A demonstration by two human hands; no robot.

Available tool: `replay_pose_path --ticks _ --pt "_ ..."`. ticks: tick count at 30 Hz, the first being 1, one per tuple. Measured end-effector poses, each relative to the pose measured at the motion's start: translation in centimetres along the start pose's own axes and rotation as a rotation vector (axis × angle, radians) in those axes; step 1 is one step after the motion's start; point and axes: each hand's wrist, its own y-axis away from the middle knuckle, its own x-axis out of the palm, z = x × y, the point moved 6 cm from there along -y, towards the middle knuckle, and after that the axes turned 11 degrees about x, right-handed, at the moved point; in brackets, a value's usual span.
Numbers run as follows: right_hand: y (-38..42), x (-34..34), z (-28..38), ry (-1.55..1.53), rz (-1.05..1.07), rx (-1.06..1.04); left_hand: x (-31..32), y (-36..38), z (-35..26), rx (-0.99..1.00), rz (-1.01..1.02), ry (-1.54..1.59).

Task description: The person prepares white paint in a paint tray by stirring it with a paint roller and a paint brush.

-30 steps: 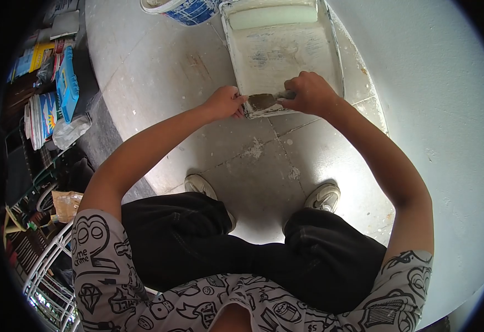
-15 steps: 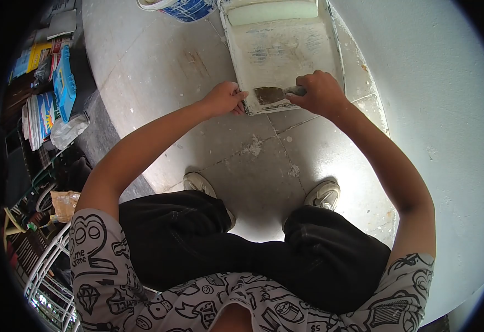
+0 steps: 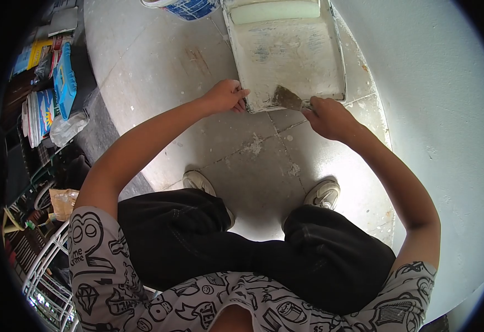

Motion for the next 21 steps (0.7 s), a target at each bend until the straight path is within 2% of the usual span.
replay_pose_path --ticks 3,8,16,19,21 --pt "0.8 -0.9 1.0 -0.03 0.077 0.062 0.0 0.1 -0.2 0.013 0.001 -0.013" --pt "-0.7 3.1 2.5 0.016 -0.032 0.026 -0.2 0.0 -0.3 0.01 -0.002 -0.019" --pt "0.7 0.3 2.7 -0.003 -0.047 0.045 -0.3 0.2 -0.3 -0.01 -0.012 -0.012" --pt "-1.5 2.9 2.2 0.031 -0.016 0.043 -0.3 -0.2 -0.2 -0.006 -0.019 0.004" --pt "-1.1 2.8 2.2 -0.032 -0.082 0.007 -1.1 0.0 -0.2 -0.017 -0.025 -0.037"
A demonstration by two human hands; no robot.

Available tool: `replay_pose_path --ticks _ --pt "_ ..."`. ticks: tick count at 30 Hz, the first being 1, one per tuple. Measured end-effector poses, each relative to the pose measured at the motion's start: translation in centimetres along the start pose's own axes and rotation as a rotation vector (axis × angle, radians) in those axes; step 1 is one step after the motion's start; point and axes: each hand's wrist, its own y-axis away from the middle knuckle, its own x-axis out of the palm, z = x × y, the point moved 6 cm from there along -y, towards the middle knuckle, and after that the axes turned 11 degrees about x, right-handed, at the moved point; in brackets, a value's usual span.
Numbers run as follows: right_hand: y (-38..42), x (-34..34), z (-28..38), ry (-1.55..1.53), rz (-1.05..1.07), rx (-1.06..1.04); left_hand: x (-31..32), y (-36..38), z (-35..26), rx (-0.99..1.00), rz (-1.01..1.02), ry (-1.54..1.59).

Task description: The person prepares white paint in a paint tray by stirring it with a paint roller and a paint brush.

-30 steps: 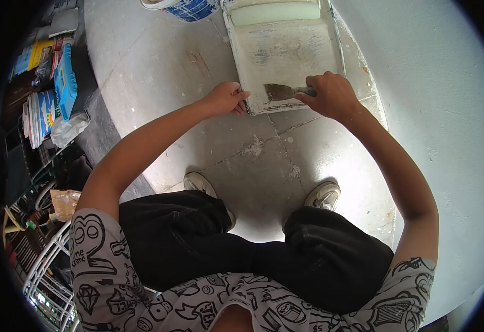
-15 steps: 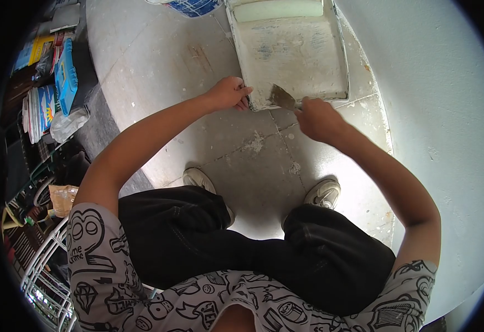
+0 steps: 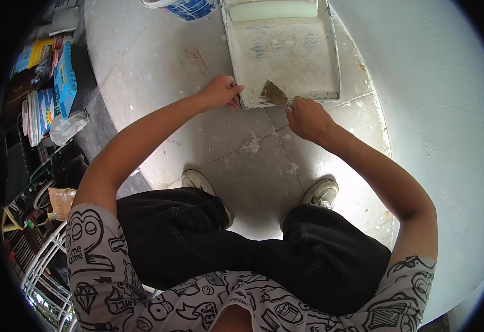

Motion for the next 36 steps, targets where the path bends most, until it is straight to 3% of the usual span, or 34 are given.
replay_pose_path --ticks 9,12,17,36 --pt "-0.2 -1.3 0.3 0.067 0.099 0.026 0.4 0.3 -0.7 0.011 0.019 0.041" --pt "-0.5 0.6 1.1 0.026 -0.042 -0.089 0.1 -0.2 -0.2 -0.014 0.014 0.004" --pt "0.7 -2.4 0.7 0.055 0.019 -0.016 -0.1 -0.2 -0.3 0.008 0.009 0.016" --pt "-1.0 2.6 0.0 -0.109 -0.064 -0.04 0.4 -0.1 -0.2 -0.016 0.001 0.089"
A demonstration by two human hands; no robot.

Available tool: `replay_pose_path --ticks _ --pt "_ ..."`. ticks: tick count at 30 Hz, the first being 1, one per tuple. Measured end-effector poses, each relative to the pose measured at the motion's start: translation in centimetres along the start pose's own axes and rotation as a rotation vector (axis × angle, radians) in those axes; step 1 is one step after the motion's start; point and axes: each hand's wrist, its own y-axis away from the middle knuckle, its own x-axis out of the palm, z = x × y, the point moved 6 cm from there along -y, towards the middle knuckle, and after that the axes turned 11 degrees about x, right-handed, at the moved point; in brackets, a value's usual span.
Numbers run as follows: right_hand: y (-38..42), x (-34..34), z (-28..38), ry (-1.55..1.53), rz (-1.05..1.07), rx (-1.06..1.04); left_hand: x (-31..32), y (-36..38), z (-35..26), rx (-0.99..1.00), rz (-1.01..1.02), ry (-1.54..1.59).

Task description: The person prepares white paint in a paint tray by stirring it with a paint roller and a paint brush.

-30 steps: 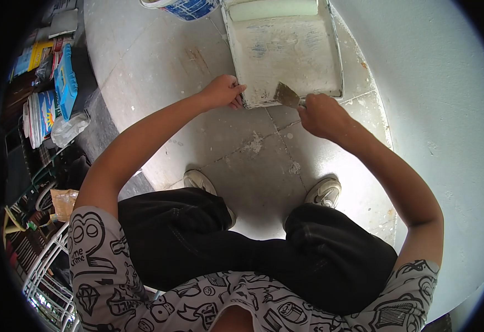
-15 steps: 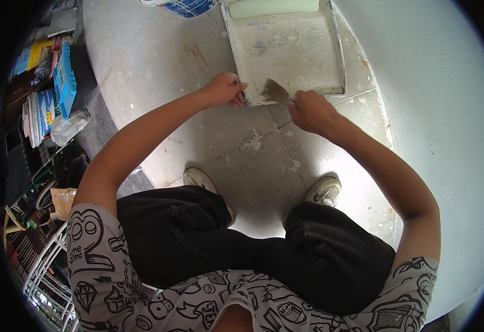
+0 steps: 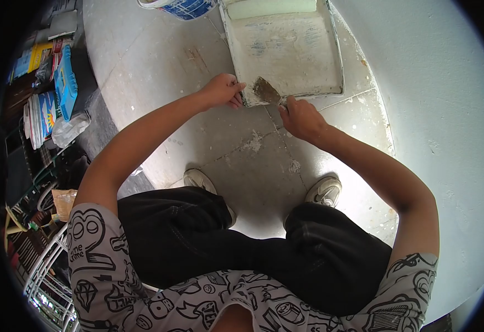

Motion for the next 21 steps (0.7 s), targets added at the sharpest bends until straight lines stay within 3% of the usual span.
replay_pose_path --ticks 8,18,21 --pt "-0.9 -2.5 0.9 0.185 0.103 -0.087 -0.1 0.0 0.0 -0.006 0.004 -0.019" --pt "0.2 -0.9 0.7 0.065 0.022 -0.019 0.6 -0.4 -0.4 -0.055 0.007 -0.037" --pt "0.0 -2.0 1.5 0.151 0.02 -0.066 0.5 0.1 -0.9 -0.041 0.007 -0.022"
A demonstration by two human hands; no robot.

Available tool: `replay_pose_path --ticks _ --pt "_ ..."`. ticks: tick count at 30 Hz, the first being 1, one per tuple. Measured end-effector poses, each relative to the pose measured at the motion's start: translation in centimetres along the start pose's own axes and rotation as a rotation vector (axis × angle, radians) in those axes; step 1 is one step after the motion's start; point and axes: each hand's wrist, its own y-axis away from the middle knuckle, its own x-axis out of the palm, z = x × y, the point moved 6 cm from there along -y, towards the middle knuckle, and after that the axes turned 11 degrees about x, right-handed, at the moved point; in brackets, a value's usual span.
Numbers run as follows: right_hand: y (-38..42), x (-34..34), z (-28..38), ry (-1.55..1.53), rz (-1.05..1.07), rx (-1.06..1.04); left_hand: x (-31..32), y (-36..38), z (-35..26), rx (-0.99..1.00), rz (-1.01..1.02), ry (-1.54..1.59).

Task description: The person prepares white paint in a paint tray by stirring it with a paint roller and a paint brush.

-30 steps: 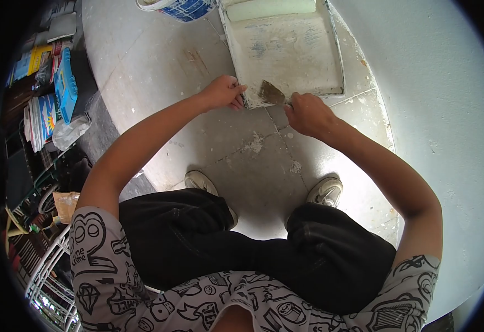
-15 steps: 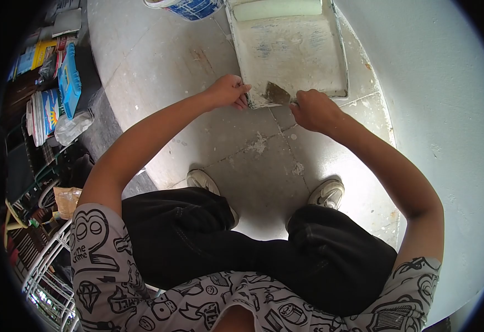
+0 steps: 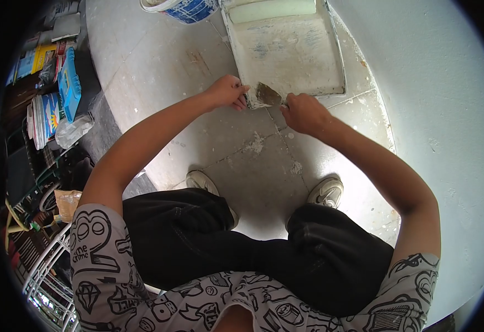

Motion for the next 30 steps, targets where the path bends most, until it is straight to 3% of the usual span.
replay_pose_path --ticks 3,7,14,20,26,30 --pt "-0.3 -2.9 0.6 0.121 0.092 0.038 0.1 -0.1 0.3 0.022 -0.002 0.025" --pt "-0.8 -1.8 0.5 0.111 0.123 0.041 -0.1 -0.5 0.6 0.029 -0.023 0.012" --pt "1.1 0.0 -0.1 0.0 -0.028 0.042 0.3 -0.3 1.1 0.008 -0.068 -0.012" --pt "0.4 -1.2 -0.6 0.105 -0.069 -0.041 0.1 -0.3 0.8 0.055 -0.042 -0.009" --pt "-3.8 -5.7 0.6 0.384 0.076 -0.195 0.8 -0.2 0.5 0.064 -0.032 0.0" --pt "-4.7 -4.1 -1.1 0.33 0.127 -0.178 1.0 -0.3 0.7 0.03 -0.071 -0.011"
